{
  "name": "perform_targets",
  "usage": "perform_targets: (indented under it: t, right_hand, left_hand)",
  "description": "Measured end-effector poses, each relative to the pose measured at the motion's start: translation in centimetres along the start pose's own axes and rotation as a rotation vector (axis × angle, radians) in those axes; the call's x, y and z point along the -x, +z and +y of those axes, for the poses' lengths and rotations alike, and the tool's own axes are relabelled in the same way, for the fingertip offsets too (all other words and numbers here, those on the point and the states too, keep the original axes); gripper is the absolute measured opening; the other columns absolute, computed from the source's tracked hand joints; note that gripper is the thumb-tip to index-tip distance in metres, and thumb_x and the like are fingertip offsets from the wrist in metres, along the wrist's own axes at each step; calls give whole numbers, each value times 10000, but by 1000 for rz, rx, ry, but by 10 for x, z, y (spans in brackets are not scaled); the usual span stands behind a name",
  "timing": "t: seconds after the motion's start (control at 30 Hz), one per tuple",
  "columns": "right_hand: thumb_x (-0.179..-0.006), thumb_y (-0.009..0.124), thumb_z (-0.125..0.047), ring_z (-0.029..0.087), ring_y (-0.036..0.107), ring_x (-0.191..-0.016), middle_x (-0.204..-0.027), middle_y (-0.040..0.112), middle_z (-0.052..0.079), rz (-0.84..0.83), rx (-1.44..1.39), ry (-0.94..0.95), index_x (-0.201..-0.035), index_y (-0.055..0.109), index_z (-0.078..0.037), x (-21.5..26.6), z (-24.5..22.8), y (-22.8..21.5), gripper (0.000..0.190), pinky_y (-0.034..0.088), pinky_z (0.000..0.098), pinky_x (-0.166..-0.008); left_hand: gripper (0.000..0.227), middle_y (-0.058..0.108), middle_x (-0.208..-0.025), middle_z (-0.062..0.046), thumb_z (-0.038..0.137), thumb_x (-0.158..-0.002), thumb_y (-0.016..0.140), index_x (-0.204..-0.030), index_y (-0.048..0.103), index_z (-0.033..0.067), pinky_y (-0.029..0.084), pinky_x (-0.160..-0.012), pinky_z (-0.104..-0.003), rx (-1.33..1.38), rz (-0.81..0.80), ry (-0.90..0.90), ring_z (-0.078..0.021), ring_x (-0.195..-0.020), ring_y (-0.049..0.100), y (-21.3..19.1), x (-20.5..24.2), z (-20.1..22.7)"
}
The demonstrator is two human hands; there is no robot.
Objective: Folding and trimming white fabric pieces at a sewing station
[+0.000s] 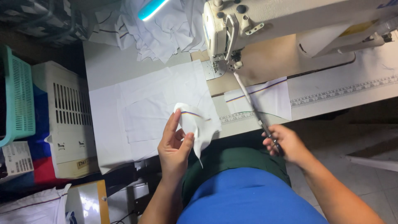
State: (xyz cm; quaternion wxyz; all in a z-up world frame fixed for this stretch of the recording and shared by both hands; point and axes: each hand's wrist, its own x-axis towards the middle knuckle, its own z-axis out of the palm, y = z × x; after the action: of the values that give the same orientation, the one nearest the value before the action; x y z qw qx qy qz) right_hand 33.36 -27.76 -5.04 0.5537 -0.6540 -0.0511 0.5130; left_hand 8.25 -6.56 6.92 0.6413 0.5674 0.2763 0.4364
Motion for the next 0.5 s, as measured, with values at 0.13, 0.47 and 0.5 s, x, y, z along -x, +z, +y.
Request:
perform_targets:
  t: [0.13,0.47,0.5]
  right_hand:
    - [-738,784,-146,392,668,-807,-858,692,239,365,880,-443,-1078,608,27,20,-93,15,420,531,441,-714]
    - [-768,635,-496,460,620,-961,-1047,691,195,475,1516,-259,-1203,609,-160,-57,-155,-34,551,470,486,-775]
    - [-796,628,-339,490,594,-991,-1110,665,226,443,1494,-263,-1260,594,-158,-58,-159,-33,498,454,499,-810]
  left_hand:
    - [578,439,-1401,-163,-56,-819,609,-1366,427,-12,552,-595,-206,0,-3,36,-104,-763,532,0,0,29]
    - [609,458,-1418,-177,101,-805,650,-1358,431,-32,467,-1003,-308,6,358,253,-228,-1213,531,-59,13,62]
    - [582,449,-1429,-169,82,-817,626,-1356,433,-25,447,-1065,-331,32,358,251,-249,-1276,501,-65,14,64]
